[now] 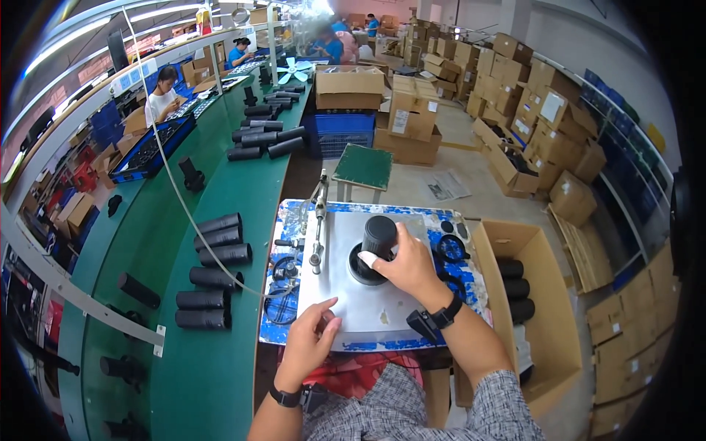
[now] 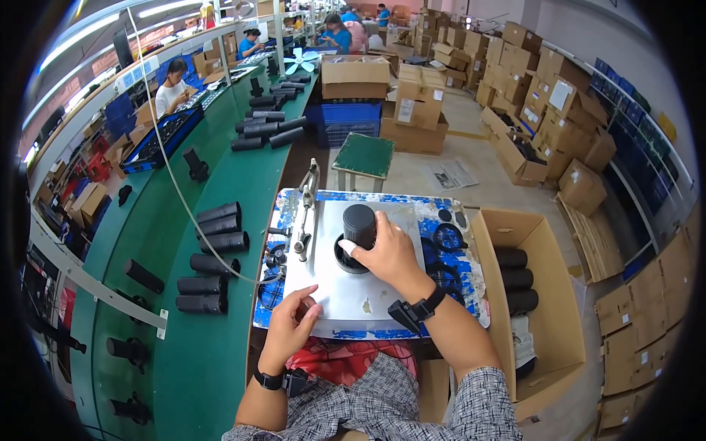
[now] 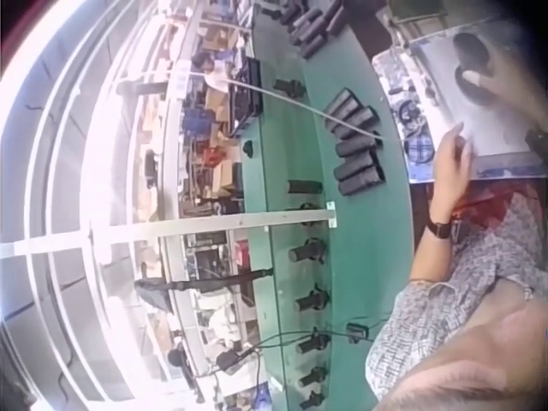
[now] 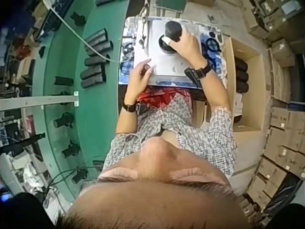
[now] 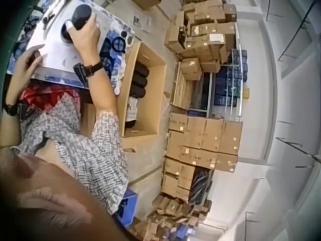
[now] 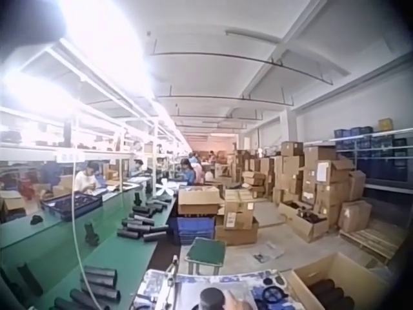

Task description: The person assembles fan components by picking up a plastic ring and a cylindrical housing, fitting them together, and pressing them into a metal jig. After each assembly, the person removes the completed unit from the jig and places it into a cardboard box.

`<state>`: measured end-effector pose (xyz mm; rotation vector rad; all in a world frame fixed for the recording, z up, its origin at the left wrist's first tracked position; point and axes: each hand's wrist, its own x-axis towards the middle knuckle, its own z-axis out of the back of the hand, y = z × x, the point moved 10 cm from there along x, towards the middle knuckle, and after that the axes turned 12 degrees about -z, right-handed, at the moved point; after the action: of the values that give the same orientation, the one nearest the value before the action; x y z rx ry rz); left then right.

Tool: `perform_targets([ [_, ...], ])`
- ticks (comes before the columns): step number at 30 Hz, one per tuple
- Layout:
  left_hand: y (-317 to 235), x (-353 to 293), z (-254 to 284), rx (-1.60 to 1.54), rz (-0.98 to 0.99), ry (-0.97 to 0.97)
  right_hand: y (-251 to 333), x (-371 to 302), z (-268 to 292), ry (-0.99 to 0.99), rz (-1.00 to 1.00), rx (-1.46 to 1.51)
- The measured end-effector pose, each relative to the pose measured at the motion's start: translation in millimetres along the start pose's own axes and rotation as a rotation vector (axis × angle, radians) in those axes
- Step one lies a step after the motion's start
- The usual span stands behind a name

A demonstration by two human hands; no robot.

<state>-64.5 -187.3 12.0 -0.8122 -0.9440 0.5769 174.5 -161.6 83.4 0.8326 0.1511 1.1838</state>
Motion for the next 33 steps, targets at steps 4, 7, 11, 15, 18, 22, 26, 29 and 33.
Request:
perform_targets([
  [4,0.2,-1.5,-0.4,0.031,-0.005,-0.005,1.6,8.8,-7.6,0.145,0.004,-0.001],
  [7,2.5,0.4,2.8,0.047,-0.019,-0.016,-2.9,16.4,-13.8,0.224,0.05,0.092],
  [11,30.1,8.1,15.6,-0.237,0.06,-0.063,-16.9,28.6,-20.6,0.359,0.111,0.156],
  [15,15.2,77.0,70.3,0.32,-0.168,-0.107,-25.9,19.2,-23.5,0.365,0.088,0.222],
  [18,62.2,105.6,79.3,0.483,-0.262,-0.024,-14.6,9.8,-22.8,0.272,0.017,0.191],
  [22,146.3,117.2,86.3,0.539,-0.22,0.045,-7.1,3.7,-18.4,0.158,-0.078,0.108],
  [26,178.5,127.3,67.6,0.457,0.05,0.262,-18.0,7.6,-18.1,0.218,-0.036,0.169],
  [29,177.0,125.3,72.0,0.54,-0.026,0.157,-15.1,6.7,-20.5,0.24,-0.016,0.195],
  [33,173.1,124.3,72.7,0.553,0.061,0.163,-18.8,2.1,-19.8,0.24,-0.063,0.226],
])
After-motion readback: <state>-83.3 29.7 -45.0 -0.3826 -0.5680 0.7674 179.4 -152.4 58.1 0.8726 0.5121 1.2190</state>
